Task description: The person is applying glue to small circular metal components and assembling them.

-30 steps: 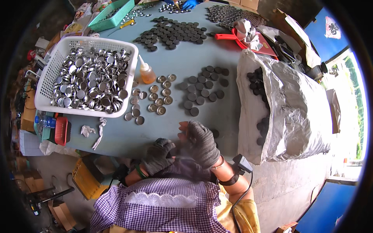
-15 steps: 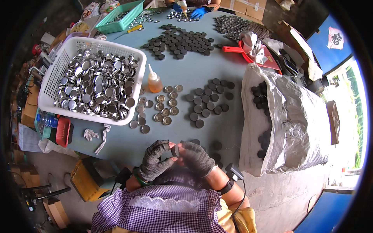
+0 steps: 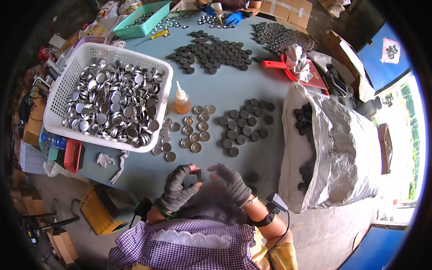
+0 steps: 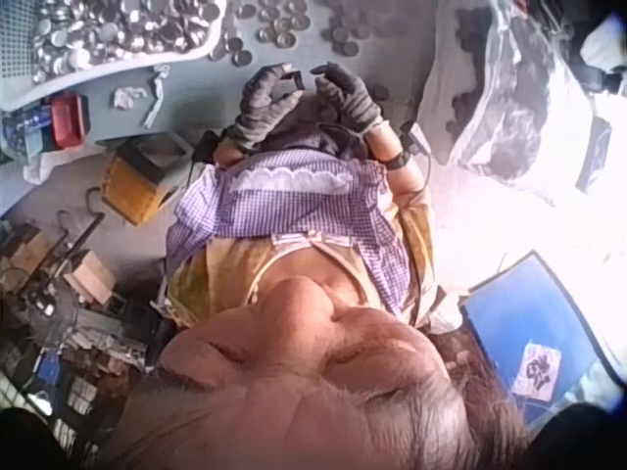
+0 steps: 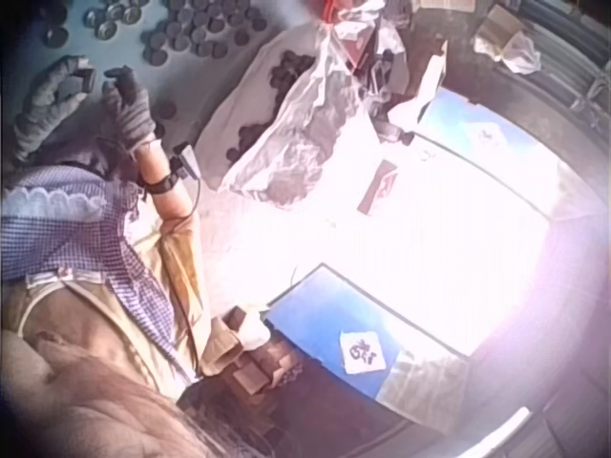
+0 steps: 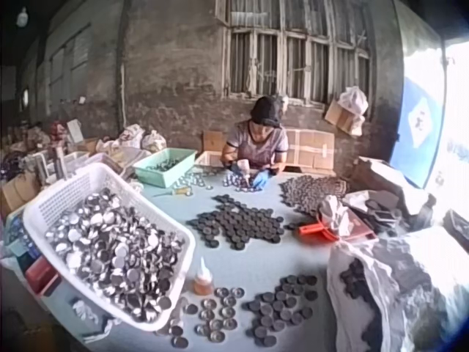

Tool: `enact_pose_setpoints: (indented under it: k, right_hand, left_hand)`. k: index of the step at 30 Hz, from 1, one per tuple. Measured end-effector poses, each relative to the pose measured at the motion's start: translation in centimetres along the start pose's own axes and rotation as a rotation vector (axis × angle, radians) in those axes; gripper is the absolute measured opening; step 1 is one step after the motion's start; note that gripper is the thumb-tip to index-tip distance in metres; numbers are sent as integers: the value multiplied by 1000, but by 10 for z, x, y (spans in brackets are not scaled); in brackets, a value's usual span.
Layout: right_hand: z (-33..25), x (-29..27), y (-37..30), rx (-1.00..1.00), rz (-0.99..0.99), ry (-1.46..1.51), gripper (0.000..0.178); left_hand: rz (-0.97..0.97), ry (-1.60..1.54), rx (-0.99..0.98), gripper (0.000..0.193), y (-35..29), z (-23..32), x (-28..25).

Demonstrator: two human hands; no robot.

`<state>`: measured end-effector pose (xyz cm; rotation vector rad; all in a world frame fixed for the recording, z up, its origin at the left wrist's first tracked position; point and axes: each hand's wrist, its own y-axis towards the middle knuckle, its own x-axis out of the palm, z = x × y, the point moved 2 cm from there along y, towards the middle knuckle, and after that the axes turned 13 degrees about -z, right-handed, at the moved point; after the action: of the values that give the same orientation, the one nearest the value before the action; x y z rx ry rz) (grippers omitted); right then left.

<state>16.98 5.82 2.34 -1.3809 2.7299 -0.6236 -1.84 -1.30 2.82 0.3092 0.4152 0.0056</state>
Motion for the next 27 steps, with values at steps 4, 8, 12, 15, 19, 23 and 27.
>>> enact_pose_setpoints:
  k: [4,8,12,15,19,23,27]
  right_hand:
    - [-8,0,6,-98,-38,-175,27]
    - [-1,3,15,-74,3,67,34]
    - [-13,10,20,-22,-48,140,36]
    - [-13,3,29,51,-111,149,32]
    - [-16,-8,61,-158,-9,-40,30]
    - [-22,-37,106,-382,191,-836,30]
    - [-15,-45,129,-180,213,-1099,33]
  left_hand:
    - [1,53,-8,50,4,3,-4]
    - [0,58,-7,50,6,-5,-4]
    - [-27,41,-12,49,7,-7,-4]
    - [-12,98,-4,54,9,-10,-4]
    - [49,113,-31,60,12,-18,-6]
    - [72,65,-39,61,8,-23,-7]
    - [79,55,-91,54,3,-26,-7]
